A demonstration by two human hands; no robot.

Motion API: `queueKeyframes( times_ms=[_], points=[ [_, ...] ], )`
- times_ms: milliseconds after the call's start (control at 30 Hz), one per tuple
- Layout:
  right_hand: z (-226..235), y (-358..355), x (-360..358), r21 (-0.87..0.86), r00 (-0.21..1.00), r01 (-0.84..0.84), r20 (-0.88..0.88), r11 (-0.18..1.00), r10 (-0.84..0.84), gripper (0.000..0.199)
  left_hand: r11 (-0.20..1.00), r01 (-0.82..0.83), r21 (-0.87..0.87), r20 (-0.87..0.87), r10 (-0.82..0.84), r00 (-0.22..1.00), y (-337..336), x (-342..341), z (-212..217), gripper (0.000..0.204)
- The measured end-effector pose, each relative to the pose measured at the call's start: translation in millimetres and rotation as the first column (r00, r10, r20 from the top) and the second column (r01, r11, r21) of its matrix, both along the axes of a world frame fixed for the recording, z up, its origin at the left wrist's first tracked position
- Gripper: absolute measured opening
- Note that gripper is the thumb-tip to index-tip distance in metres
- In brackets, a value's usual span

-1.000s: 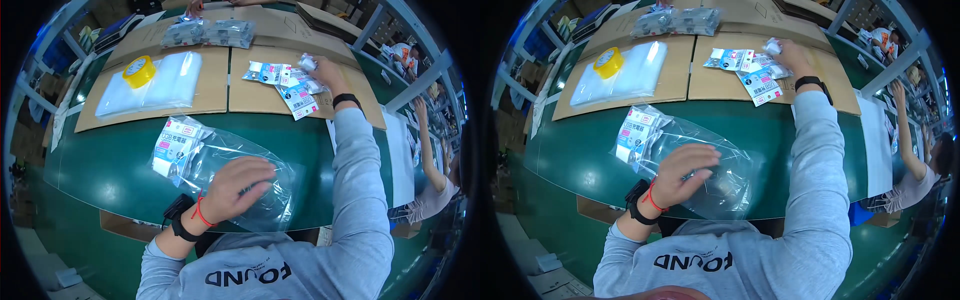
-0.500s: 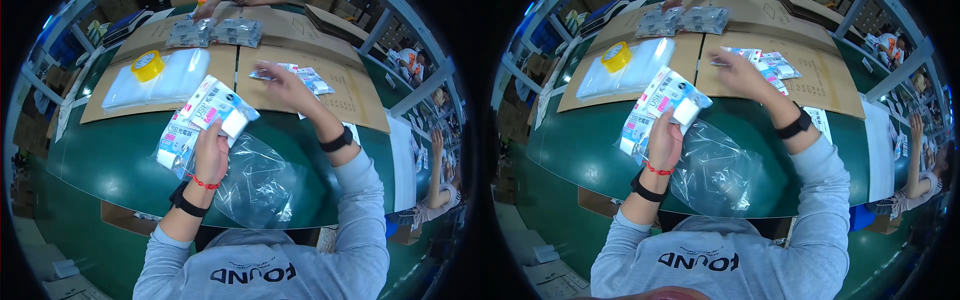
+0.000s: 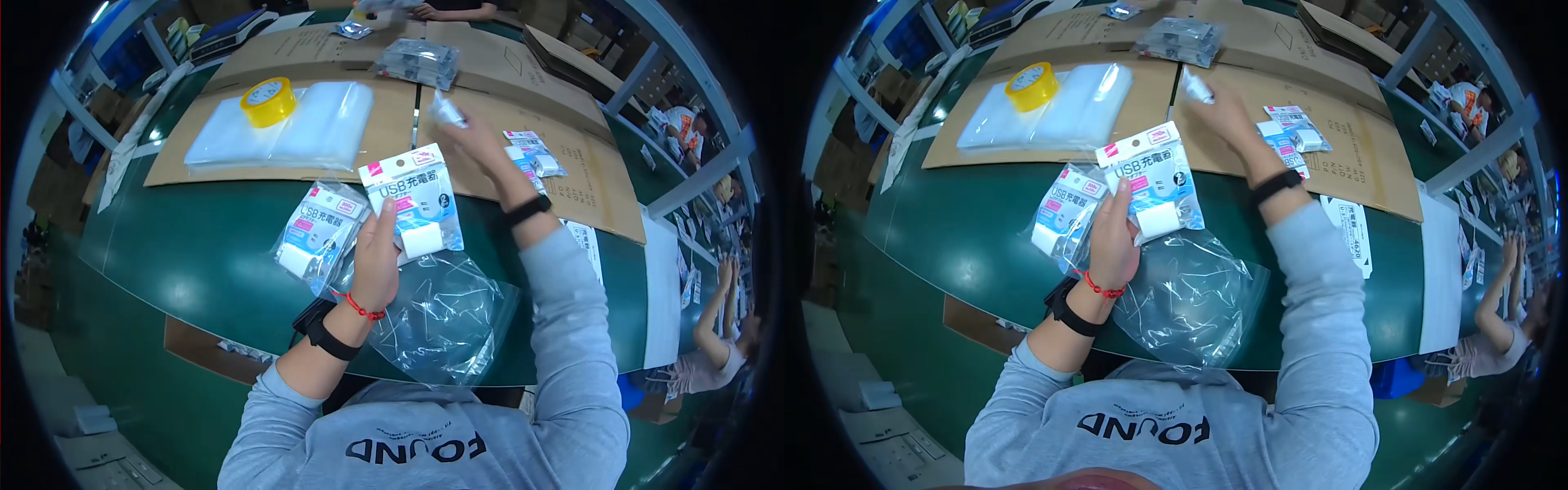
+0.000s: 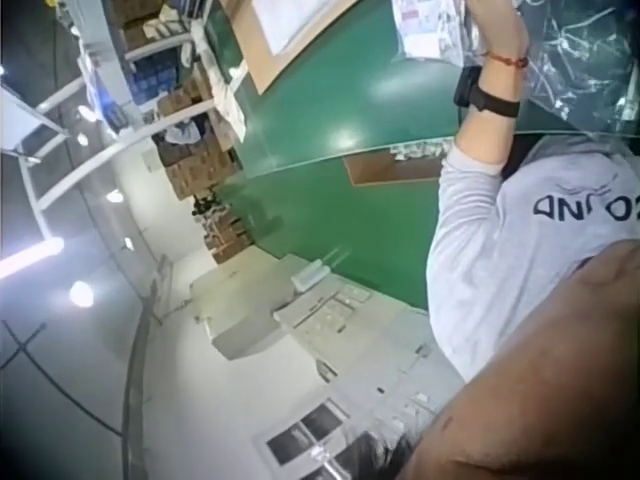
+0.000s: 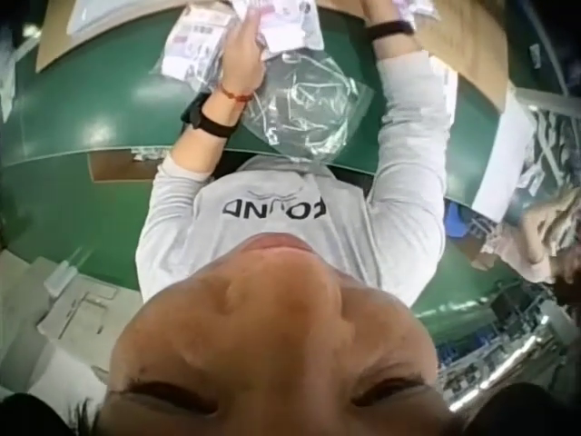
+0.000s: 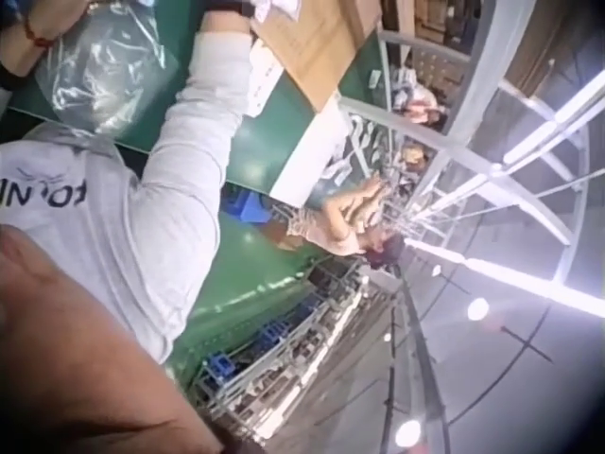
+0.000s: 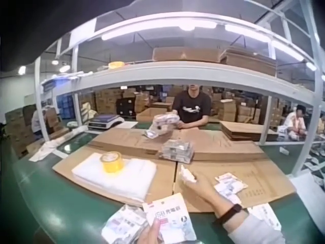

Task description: The person places a plastic bag on the table, then picks up and inserts USB chargers and a paper label into the bag. After filling the bag, the person presses the air out and seals the bag by hand.

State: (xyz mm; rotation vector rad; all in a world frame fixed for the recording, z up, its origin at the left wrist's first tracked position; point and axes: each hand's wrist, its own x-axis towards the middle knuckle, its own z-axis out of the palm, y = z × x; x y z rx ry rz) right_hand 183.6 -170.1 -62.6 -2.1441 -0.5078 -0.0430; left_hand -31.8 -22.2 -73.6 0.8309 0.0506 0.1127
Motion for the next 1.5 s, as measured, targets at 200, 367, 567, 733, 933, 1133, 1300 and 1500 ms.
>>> queueKeyframes(
  times_ms=[200,367,567,733,933,1133,1300,1500],
  points=[
    [60.4,-24.5,-139.3,-0.100,0.806,-0.322,0.492,0.941,0.328,0.047,0.961,0.248,0.123,-0.068,-0.241,0.968,11.0,-1.3,-0.9,0.041],
    [47.1,-38.3,-180.8,-0.453,0.743,-0.298,0.442,0.840,0.502,0.049,0.913,0.390,-0.119,-0.021,-0.395,0.918,0.4,-10.2,25.3,0.040],
    [38.6,-49.0,-195.4,-0.299,0.776,-0.332,0.453,0.895,0.439,0.052,0.913,0.292,0.286,-0.041,-0.293,0.955,-10.3,-17.5,15.7,0.040],
    [37.3,-52.5,-190.8,0.561,0.961,0.012,0.221,0.828,-0.164,0.047,0.817,0.259,0.515,0.067,-0.339,0.938,-8.1,-27.5,20.4,0.045],
    [34.4,-61.9,-198.8,0.420,0.922,-0.378,0.088,0.825,0.378,0.035,0.825,0.114,0.554,0.117,-0.213,0.970,-4.4,-39.6,20.6,0.044],
    [39.1,-49.6,-216.1,-0.096,0.689,-0.451,0.594,0.887,0.414,0.039,0.776,0.433,-0.459,-0.125,-0.539,0.833,1.2,-44.6,60.8,0.045],
    [44.8,-44.1,-217.3,-0.379,0.589,-0.489,0.521,0.786,0.618,0.054,0.917,0.323,-0.236,-0.131,-0.359,0.924,30.1,-43.2,15.8,0.043],
    [34.6,-76.7,-125.5,-0.057,0.925,0.199,0.341,0.978,-0.168,0.064,0.981,0.164,-0.106,-0.069,-0.172,0.983,39.6,-41.2,24.3,0.044]
  ],
)
